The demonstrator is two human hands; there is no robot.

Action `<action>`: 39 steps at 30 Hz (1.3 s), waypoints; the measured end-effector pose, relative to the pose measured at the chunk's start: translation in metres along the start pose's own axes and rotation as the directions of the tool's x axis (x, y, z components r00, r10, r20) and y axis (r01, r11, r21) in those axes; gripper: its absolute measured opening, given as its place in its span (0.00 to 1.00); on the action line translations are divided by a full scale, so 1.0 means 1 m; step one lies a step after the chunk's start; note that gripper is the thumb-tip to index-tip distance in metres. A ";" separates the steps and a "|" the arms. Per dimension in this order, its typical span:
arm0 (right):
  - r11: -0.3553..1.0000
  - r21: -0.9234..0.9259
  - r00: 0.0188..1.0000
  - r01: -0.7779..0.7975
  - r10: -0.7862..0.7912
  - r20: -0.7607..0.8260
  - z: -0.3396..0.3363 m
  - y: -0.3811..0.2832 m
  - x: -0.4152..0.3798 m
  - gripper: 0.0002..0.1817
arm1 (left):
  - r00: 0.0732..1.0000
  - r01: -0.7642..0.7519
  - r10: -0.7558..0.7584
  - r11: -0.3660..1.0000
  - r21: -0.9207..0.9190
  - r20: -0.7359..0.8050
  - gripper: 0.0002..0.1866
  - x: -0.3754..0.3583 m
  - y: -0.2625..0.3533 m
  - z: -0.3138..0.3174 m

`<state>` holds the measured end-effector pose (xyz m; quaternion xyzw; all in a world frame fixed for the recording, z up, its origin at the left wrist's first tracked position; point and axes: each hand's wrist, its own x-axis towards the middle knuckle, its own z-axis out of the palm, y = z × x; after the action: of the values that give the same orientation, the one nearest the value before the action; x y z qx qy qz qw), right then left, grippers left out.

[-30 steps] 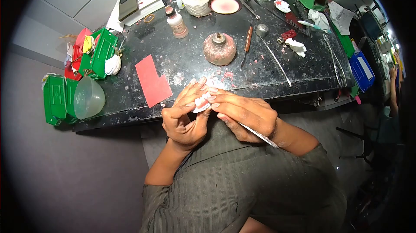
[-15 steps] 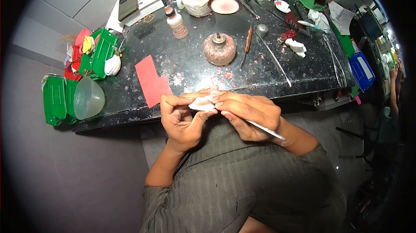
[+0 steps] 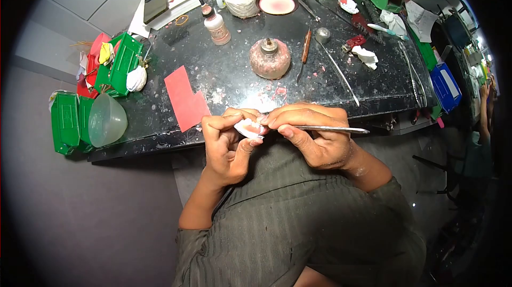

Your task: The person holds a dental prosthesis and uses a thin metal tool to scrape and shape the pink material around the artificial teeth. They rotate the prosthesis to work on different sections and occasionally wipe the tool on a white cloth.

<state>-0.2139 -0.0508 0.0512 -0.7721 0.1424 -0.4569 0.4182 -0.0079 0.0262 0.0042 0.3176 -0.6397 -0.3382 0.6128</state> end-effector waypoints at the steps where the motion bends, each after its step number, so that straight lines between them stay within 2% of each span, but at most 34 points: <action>1: 1.000 0.000 1.000 0.000 0.000 0.000 0.000 0.001 0.000 0.06 | 1.000 0.000 0.000 1.000 0.000 0.000 0.25 0.000 0.000 0.000; 10: 1.000 -0.003 1.000 -0.028 0.028 0.014 0.000 0.001 -0.001 0.06 | 1.000 0.010 -0.009 1.000 -0.011 0.021 0.26 -0.002 -0.002 -0.003; 13: 1.000 -0.009 1.000 0.021 -0.021 0.019 -0.001 0.003 0.000 0.05 | 1.000 0.026 -0.026 0.999 -0.026 0.016 0.26 -0.003 -0.001 -0.003; 15: 0.999 0.030 0.998 -0.028 0.026 0.064 -0.005 0.001 0.000 0.05 | 0.999 0.037 -0.036 0.998 -0.056 0.019 0.25 -0.001 0.001 -0.002; 18: 0.995 0.087 0.998 -0.047 0.045 0.032 -0.005 0.003 0.000 0.05 | 0.998 0.053 -0.050 0.992 -0.113 0.028 0.24 -0.002 0.000 -0.002; 21: 0.999 0.037 0.999 -0.012 0.011 0.050 -0.005 0.002 0.003 0.05 | 0.998 0.067 -0.067 0.992 -0.104 0.002 0.24 -0.002 0.000 -0.002; 25: 0.997 0.078 0.996 -0.023 0.016 0.093 -0.013 0.007 0.002 0.05 | 0.996 0.086 -0.088 0.987 -0.133 -0.011 0.23 0.000 0.002 0.001; 27: 0.966 0.252 0.997 -0.063 0.070 -0.017 -0.014 0.012 0.000 0.08 | 0.995 0.057 -0.066 0.990 -0.127 -0.070 0.25 -0.002 -0.003 0.001; 28: 0.950 0.309 0.997 -0.035 0.055 -0.058 -0.015 0.015 -0.002 0.10 | 0.995 0.056 -0.065 0.990 -0.126 -0.072 0.25 -0.002 -0.004 0.002; 29: 0.945 0.319 0.990 0.067 -0.024 -0.136 -0.014 0.022 0.000 0.12 | 0.993 0.021 -0.029 0.997 -0.071 -0.114 0.25 0.000 -0.004 0.006; 31: 0.914 0.406 0.969 0.011 0.091 -0.230 -0.010 0.020 -0.007 0.14 | 0.988 -0.012 0.010 1.000 -0.015 -0.155 0.25 0.002 -0.005 0.007; 32: 0.914 0.407 0.969 0.011 0.091 -0.230 -0.010 0.019 -0.011 0.14 | 0.986 -0.034 0.038 0.999 0.024 -0.162 0.26 0.001 -0.006 0.007; 34: 0.940 0.335 0.984 -0.059 0.111 -0.139 -0.010 0.016 -0.020 0.14 | 0.984 -0.054 0.065 0.996 0.064 -0.169 0.26 0.001 -0.008 0.007; 35: 0.948 0.301 0.981 -0.101 0.145 -0.128 -0.005 0.010 -0.021 0.11 | 0.978 -0.118 0.133 0.988 0.102 -0.160 0.26 0.003 -0.009 0.007; 36: 0.981 0.192 0.996 -0.004 0.020 -0.081 -0.003 0.008 -0.015 0.11 | 0.968 -0.182 0.203 0.973 0.139 -0.149 0.25 0.004 -0.010 0.008; 37: 0.991 0.086 0.995 0.101 -0.099 -0.021 -0.001 0.006 -0.007 0.12 | 0.968 -0.182 0.203 0.973 0.140 -0.149 0.25 0.004 -0.009 0.008; 38: 0.981 0.032 0.981 0.192 -0.191 -0.040 0.004 0.006 -0.003 0.10 | 0.966 -0.172 0.201 0.969 0.179 -0.161 0.24 0.003 -0.007 0.008; 39: 0.976 -0.058 0.977 0.209 -0.210 -0.025 0.006 0.000 0.001 0.09 | 0.964 -0.161 0.200 0.963 0.218 -0.173 0.24 0.002 -0.005 0.009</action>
<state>-0.2081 -0.0480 0.0500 -0.7869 0.0792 -0.5060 0.3441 -0.0165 0.0224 0.0011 0.3496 -0.6345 -0.1816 0.6650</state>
